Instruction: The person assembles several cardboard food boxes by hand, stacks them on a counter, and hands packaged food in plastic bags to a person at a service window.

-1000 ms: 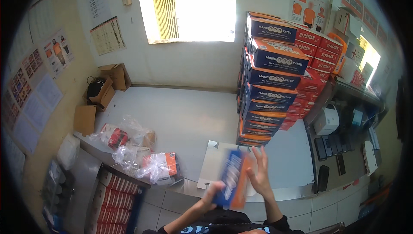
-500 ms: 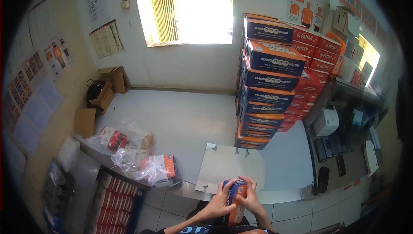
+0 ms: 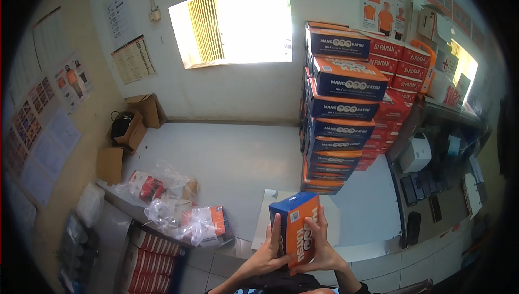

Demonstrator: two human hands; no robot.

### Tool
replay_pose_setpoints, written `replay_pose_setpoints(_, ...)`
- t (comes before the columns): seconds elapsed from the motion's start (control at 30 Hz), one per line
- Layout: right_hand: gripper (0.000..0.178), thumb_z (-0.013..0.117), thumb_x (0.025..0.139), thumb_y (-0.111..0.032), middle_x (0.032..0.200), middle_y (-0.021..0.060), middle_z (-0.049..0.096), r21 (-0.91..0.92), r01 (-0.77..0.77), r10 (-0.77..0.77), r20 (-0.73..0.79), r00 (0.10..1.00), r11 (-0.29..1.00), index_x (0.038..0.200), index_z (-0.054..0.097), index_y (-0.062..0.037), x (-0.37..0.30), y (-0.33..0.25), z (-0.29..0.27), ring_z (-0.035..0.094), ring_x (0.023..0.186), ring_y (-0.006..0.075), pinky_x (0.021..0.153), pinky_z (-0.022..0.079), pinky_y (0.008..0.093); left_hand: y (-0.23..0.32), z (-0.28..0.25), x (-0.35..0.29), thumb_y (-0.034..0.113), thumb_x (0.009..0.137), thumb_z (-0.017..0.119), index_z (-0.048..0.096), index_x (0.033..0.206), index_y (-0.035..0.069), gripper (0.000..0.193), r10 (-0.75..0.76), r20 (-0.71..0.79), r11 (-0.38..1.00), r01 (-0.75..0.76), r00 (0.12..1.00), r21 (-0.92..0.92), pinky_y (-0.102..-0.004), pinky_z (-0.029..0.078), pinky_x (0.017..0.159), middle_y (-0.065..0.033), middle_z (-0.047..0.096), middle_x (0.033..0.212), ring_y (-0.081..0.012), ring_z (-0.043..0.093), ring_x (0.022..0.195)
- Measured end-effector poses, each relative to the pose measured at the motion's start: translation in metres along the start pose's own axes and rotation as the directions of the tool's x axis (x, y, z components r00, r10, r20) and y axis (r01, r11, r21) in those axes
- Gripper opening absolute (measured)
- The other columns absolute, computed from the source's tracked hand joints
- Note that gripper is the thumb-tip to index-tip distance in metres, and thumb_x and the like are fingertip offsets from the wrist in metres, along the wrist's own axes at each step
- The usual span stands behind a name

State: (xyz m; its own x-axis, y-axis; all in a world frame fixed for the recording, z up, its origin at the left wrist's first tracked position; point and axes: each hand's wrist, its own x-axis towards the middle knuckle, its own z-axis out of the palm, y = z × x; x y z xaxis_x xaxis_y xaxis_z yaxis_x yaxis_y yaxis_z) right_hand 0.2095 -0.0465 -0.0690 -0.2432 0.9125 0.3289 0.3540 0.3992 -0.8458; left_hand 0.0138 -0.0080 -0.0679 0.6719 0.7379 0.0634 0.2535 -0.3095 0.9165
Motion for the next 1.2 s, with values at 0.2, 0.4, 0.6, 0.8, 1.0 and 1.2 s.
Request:
replay_pose_setpoints(0.2, 0.106, 0.085, 0.051, -0.034, 0.146, 0.0326, -0.009, -0.097, 0.159, -0.169, -0.102, 0.98, 0.982, 0.14, 0.03, -0.0154, 0.04, 0.01, -0.016, -0.001, 0.134, 0.0533, 0.105, 0.017, 0.058, -0.008, -0.024, 0.036, 0.023, 0.084, 0.066, -0.034, 0.136, 0.009, 0.113, 0.176, 0.09, 0.954, -0.193, 0.98, 0.228, -0.0475, 0.017, 0.11, -0.0348, 0.012, 0.145, -0.0437, 0.015, 0.137)
replay_pose_setpoints(0.4, 0.088, 0.086, 0.052, -0.038, 0.148, 0.0281, -0.007, -0.315, 0.241, -0.268, -0.043, 0.962, 0.918, 0.13, 0.047, -0.0261, 0.091, -0.015, -0.058, 0.008, 0.134, 0.0509, 0.104, 0.019, 0.0579, 0.002, -0.035, 0.079, 0.022, 0.086, 0.063, -0.029, 0.138, 0.007, 0.107, 0.504, -0.094, 0.862, -0.493, 0.858, 0.119, -0.0509, 0.014, 0.109, -0.0392, 0.025, 0.136, -0.0481, 0.026, 0.131)
replay_pose_setpoints(0.6, 0.099, 0.085, 0.055, -0.051, 0.148, 0.0255, -0.004, -0.536, 0.216, -0.426, -0.304, 0.852, 0.816, 0.138, 0.039, -0.0249, 0.126, -0.046, -0.07, 0.011, 0.134, 0.0461, 0.106, 0.018, 0.0555, 0.018, -0.031, 0.127, 0.031, 0.082, 0.066, -0.009, 0.14, 0.008, 0.097, 0.334, -0.661, 0.703, -0.645, 0.672, -0.3, -0.0485, 0.019, 0.108, -0.0317, 0.021, 0.14, -0.0405, 0.028, 0.131)
replay_pose_setpoints(0.8, 0.13, 0.084, 0.064, -0.035, 0.149, 0.0225, -0.003, -0.215, 0.47, -0.514, -0.443, 0.735, 0.856, 0.144, -0.016, -0.0115, 0.176, -0.077, -0.112, 0.022, 0.135, 0.0338, 0.106, 0.03, 0.0489, 0.094, -0.054, 0.187, 0.041, 0.078, 0.068, 0.011, 0.142, 0.008, 0.092, 0.347, -0.841, 0.389, -0.88, 0.415, -0.274, -0.0461, 0.024, 0.106, -0.0242, 0.018, 0.143, -0.0328, 0.029, 0.131)
replay_pose_setpoints(1.0, 0.068, 0.058, 0.086, -0.038, 0.133, 0.0173, 0.042, -0.032, 0.125, -0.118, -0.605, 0.788, 0.992, 0.139, 0.034, -0.0045, 0.207, -0.096, -0.303, 0.046, 0.12, 0.0252, 0.088, 0.049, 0.037, 0.117, -0.086, 0.254, 0.048, 0.077, 0.064, 0.04, 0.135, 0.02, 0.069, 0.851, -0.501, 0.483, -0.608, 0.157, 0.63, -0.0544, 0.014, 0.107, -0.0169, 0.013, 0.147, -0.0366, 0.014, 0.136)
replay_pose_setpoints(1.2, 0.026, 0.052, 0.093, -0.019, 0.084, 0.0053, 0.056, -0.261, 0.046, -0.263, -0.924, 0.276, 0.964, 0.109, 0.055, 0.0008, 0.126, -0.019, -0.2, 0.055, 0.076, 0.0153, 0.065, 0.045, 0.0231, 0.116, -0.099, 0.297, 0.036, 0.075, 0.068, 0.051, 0.128, 0.027, 0.056, 0.85, -0.262, 0.428, -0.307, 0.457, 0.85, -0.0612, 0.006, 0.107, -0.0142, 0.018, 0.146, -0.0403, 0.006, 0.137)
